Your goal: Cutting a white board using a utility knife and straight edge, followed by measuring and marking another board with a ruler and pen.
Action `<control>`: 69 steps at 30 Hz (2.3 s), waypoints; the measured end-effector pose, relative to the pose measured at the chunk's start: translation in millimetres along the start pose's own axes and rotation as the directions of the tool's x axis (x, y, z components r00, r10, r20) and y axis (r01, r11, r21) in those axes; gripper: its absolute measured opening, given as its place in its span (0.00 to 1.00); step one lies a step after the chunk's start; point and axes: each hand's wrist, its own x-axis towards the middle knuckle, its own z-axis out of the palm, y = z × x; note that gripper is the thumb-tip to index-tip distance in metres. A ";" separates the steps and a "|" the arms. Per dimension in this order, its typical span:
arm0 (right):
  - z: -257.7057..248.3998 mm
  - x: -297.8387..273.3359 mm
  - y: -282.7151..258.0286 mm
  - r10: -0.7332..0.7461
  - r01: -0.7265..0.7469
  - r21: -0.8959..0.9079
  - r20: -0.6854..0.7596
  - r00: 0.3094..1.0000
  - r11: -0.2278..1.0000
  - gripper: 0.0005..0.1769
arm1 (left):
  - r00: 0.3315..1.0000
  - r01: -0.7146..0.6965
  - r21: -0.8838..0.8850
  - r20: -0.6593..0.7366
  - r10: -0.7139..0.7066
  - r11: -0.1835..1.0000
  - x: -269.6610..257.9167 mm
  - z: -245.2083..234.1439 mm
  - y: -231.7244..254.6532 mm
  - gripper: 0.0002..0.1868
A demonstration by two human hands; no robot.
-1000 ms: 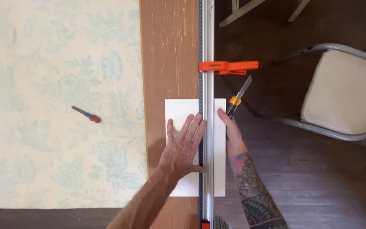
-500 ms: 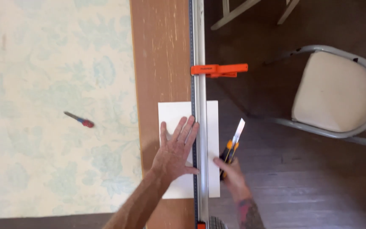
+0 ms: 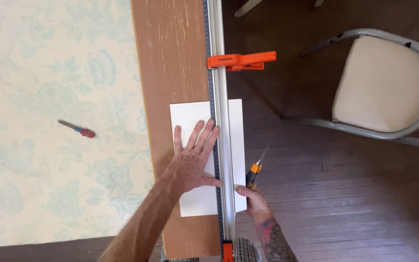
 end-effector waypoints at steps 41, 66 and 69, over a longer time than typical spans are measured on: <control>201.9 -122.4 -177.7 -0.743 0.234 -0.972 0.150 0.652 0.009 0.36 | 0.787 0.198 -0.089 0.608 -0.104 0.976 39.5 -88.7 24.7 0.77; 166.9 -183.8 -133.5 -0.624 0.190 -0.979 0.196 0.757 -0.078 0.38 | 0.801 0.199 -0.074 0.586 -0.119 0.977 38.1 -81.4 27.9 0.79; 157.4 -202.0 -119.0 -0.475 0.121 -0.990 0.074 0.877 0.069 0.37 | 0.813 0.162 0.108 0.549 -0.195 0.981 37.3 -57.2 32.3 0.88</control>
